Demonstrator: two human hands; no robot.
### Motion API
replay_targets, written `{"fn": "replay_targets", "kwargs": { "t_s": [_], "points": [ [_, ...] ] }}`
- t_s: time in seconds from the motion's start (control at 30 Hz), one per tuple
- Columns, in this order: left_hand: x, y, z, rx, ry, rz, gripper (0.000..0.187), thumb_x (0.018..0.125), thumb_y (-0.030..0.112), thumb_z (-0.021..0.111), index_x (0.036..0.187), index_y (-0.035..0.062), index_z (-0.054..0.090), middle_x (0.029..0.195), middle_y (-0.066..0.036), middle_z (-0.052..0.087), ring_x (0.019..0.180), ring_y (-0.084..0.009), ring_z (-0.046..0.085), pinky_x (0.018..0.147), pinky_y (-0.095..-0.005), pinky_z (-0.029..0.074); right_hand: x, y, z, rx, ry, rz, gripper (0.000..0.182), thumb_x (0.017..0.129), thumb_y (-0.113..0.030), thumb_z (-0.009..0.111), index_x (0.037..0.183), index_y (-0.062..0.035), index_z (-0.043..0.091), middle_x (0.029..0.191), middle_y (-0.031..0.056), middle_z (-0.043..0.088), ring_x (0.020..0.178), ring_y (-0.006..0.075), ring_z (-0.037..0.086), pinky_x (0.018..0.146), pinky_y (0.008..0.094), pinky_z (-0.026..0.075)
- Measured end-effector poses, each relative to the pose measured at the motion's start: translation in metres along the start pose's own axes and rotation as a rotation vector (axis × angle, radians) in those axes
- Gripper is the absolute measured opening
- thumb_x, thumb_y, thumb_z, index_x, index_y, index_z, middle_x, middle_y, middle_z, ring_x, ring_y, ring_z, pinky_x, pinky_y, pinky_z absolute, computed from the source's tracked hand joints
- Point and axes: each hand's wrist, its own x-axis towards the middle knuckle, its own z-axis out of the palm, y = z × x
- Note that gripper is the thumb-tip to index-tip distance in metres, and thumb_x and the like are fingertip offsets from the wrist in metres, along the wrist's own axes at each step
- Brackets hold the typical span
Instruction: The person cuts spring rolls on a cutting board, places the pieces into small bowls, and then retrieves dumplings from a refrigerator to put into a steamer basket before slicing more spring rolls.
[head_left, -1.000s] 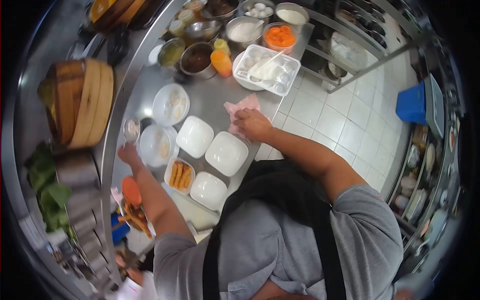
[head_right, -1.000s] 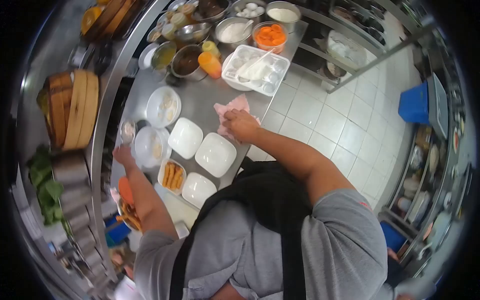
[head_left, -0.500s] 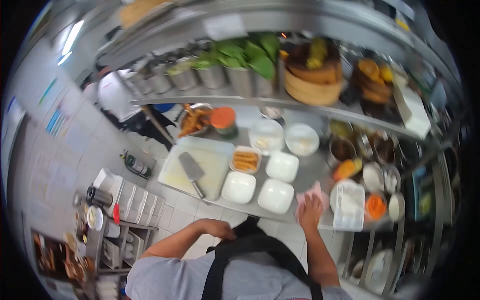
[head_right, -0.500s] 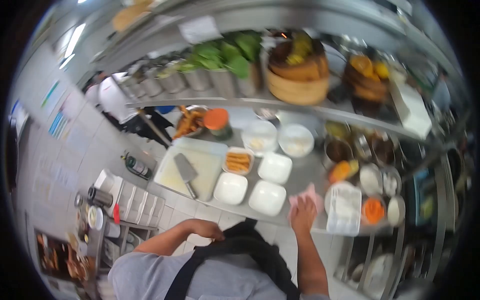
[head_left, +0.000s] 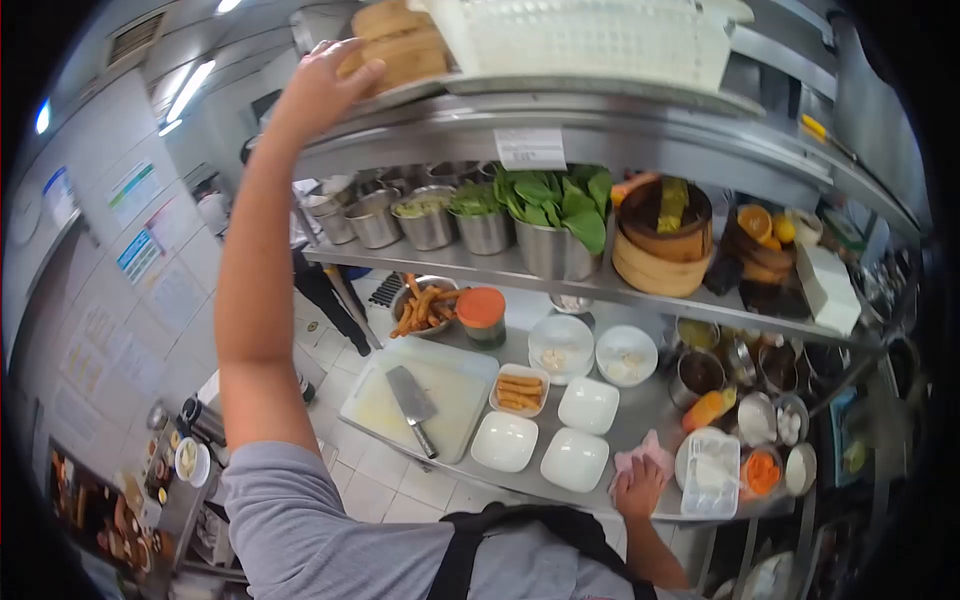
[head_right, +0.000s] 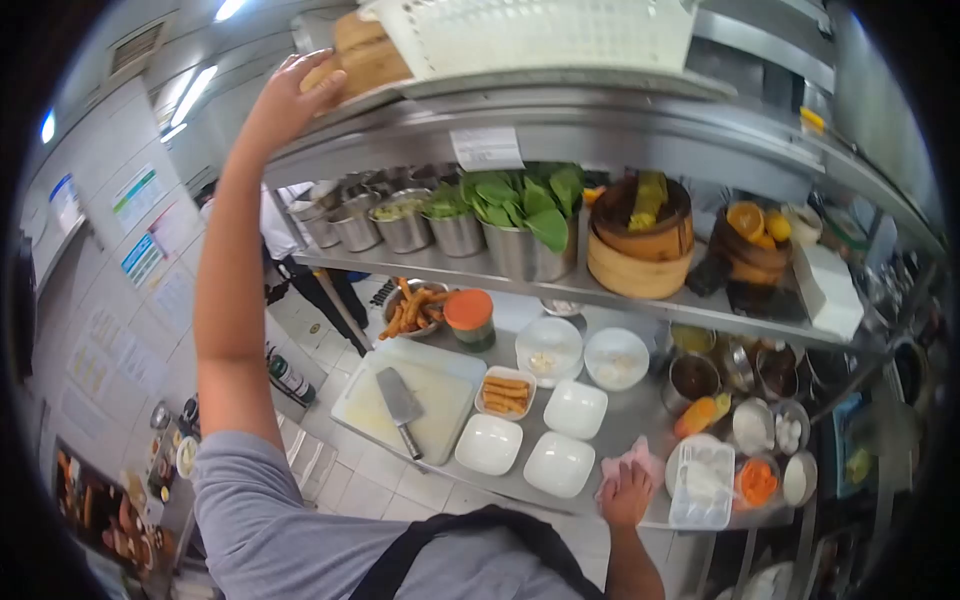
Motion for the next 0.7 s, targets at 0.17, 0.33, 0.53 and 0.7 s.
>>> {"fn": "replay_targets", "kwargs": {
  "t_s": [0.17, 0.33, 0.53, 0.7],
  "points": [
    [0.008, -0.008, -0.004, -0.04, -0.29, -0.074, 0.076, 0.101, 0.058, 0.077, 0.15, 0.001, 0.064, 0.14, -0.031, 0.07, 0.121, -0.0398, 0.071, 0.108, -0.0562, 0.053, 0.001, 0.009, 0.01, -0.084, 0.052, -0.077, 0.051, 0.096, -0.027, 0.064, 0.142, -0.0062, 0.067, 0.144, 0.024, 0.065, 0.135, 0.0464, 0.059, 0.116, 0.0622, 0.042],
    [-0.062, 0.012, -0.044, -0.037, 0.205, 0.243, 0.059, 0.108, 0.047, 0.067, 0.137, -0.005, 0.065, 0.129, -0.024, 0.071, 0.118, -0.0388, 0.072, 0.1, -0.0439, 0.057, 0.002, 0.006, 0.02, -0.144, -0.008, 0.07, 0.051, 0.1, -0.032, 0.068, 0.146, -0.0095, 0.07, 0.153, 0.0202, 0.063, 0.144, 0.0441, 0.055, 0.121, 0.0611, 0.038],
    [-0.225, 0.012, -0.081, -0.239, 0.634, 0.275, 0.061, 0.105, 0.046, 0.07, 0.142, -0.0027, 0.066, 0.134, -0.019, 0.071, 0.123, -0.0336, 0.071, 0.106, -0.0422, 0.055, 0.0, 0.011, 0.037, -0.195, 0.102, 0.024, 0.044, 0.099, -0.026, 0.072, 0.139, -0.0086, 0.073, 0.144, 0.019, 0.067, 0.133, 0.0418, 0.06, 0.113, 0.0587, 0.046],
    [-0.414, 0.084, 0.018, -0.234, -0.416, -0.528, 0.064, 0.102, 0.045, 0.072, 0.146, -0.0009, 0.067, 0.137, -0.014, 0.071, 0.127, -0.0292, 0.07, 0.111, -0.0409, 0.053, -0.022, -0.015, 0.027, -0.174, -0.009, 0.124, 0.041, 0.09, -0.021, 0.075, 0.131, -0.0132, 0.074, 0.14, 0.013, 0.068, 0.132, 0.0391, 0.06, 0.108, 0.057, 0.047]
  ]
}}
